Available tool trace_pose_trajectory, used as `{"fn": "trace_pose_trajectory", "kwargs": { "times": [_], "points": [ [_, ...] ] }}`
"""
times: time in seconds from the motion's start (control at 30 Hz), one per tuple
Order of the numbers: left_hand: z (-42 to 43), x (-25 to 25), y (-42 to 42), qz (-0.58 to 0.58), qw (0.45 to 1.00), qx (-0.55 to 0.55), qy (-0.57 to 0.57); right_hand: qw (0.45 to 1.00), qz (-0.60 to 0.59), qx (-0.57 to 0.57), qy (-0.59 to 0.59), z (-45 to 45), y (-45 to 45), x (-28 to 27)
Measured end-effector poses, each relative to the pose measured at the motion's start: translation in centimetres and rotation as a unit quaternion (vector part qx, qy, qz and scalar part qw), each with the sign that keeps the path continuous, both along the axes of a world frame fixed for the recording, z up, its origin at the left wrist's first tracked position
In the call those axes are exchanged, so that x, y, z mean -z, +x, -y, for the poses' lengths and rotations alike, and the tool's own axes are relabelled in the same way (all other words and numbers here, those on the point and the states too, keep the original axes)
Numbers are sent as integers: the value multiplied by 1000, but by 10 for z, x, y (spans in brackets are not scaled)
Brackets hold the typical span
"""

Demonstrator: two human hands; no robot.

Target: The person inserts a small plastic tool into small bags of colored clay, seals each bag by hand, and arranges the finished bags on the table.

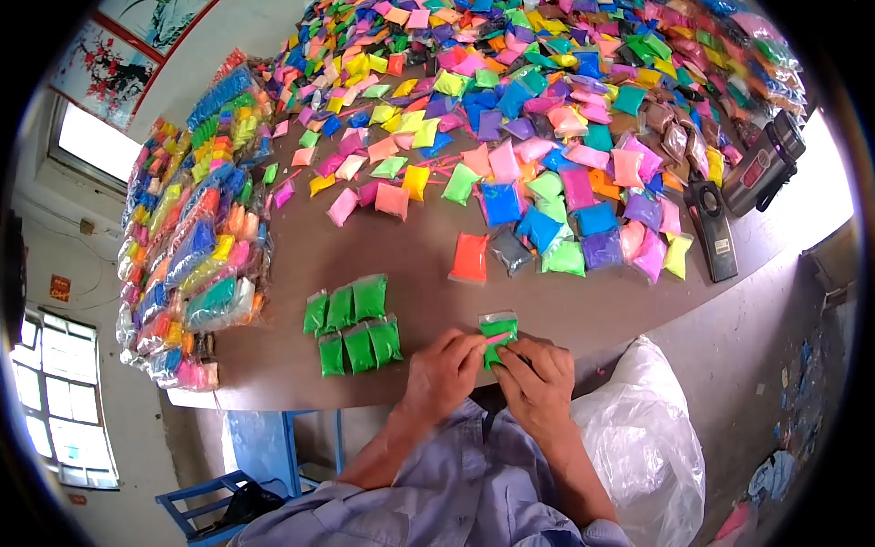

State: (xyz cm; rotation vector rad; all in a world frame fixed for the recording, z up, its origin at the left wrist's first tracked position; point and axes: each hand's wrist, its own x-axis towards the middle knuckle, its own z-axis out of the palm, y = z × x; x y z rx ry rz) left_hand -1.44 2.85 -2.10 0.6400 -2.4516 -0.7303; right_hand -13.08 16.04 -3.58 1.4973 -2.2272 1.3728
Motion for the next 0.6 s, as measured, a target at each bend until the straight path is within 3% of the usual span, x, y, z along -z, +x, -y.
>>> {"fn": "trace_pose_trajectory", "kwargs": {
  "times": [0.3,0.53,0.6],
  "points": [
    [19,-7,-10,-4,999,-43,4,1000,6,17,-7,2,3,-4],
    [0,-13,-11,-13,999,47,-3,999,2,25,-23,5,2,-1],
    [6,-15,-19,63,997,38,-27,999,-6,26,-29,5,1,0]
  ]
}}
